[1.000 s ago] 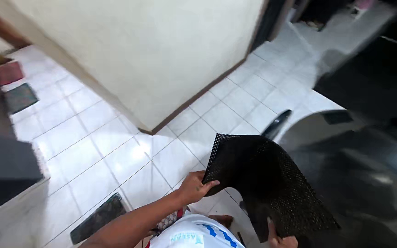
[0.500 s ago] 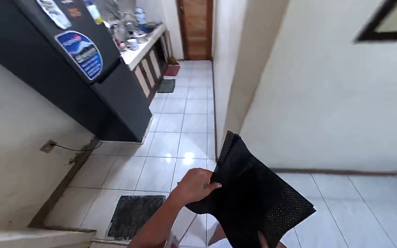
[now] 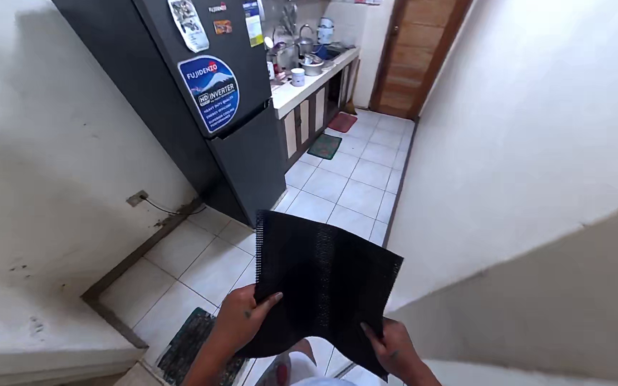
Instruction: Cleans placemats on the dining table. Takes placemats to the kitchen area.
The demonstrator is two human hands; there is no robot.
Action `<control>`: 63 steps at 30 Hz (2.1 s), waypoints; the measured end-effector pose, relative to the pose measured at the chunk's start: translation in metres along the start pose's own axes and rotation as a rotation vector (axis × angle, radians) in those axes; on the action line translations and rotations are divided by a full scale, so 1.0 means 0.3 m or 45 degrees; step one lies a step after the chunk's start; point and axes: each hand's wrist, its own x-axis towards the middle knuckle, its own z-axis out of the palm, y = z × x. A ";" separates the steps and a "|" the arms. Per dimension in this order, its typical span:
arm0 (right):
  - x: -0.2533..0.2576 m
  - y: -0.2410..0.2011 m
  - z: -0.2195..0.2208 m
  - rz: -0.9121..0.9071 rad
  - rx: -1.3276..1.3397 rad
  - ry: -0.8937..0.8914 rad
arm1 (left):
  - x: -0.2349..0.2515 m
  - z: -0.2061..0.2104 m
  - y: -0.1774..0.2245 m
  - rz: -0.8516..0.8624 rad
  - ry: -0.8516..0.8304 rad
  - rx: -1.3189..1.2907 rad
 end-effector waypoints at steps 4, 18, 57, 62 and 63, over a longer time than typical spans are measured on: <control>0.403 0.174 0.020 -0.084 -0.025 -0.057 | 0.346 0.051 -0.034 -0.150 0.034 -0.127; 1.481 0.967 -0.067 0.523 -0.098 0.095 | 1.996 0.480 0.147 0.248 -0.616 -0.027; 5.458 2.974 -0.690 0.771 -0.164 0.196 | 6.298 1.224 0.545 -0.176 -0.470 -0.334; 6.126 3.109 -0.752 0.609 -0.227 0.002 | 6.694 1.185 0.491 -0.314 -0.193 -0.430; 6.256 3.132 -0.753 0.553 -0.207 -0.026 | 6.774 1.178 0.467 -0.320 -0.134 -0.469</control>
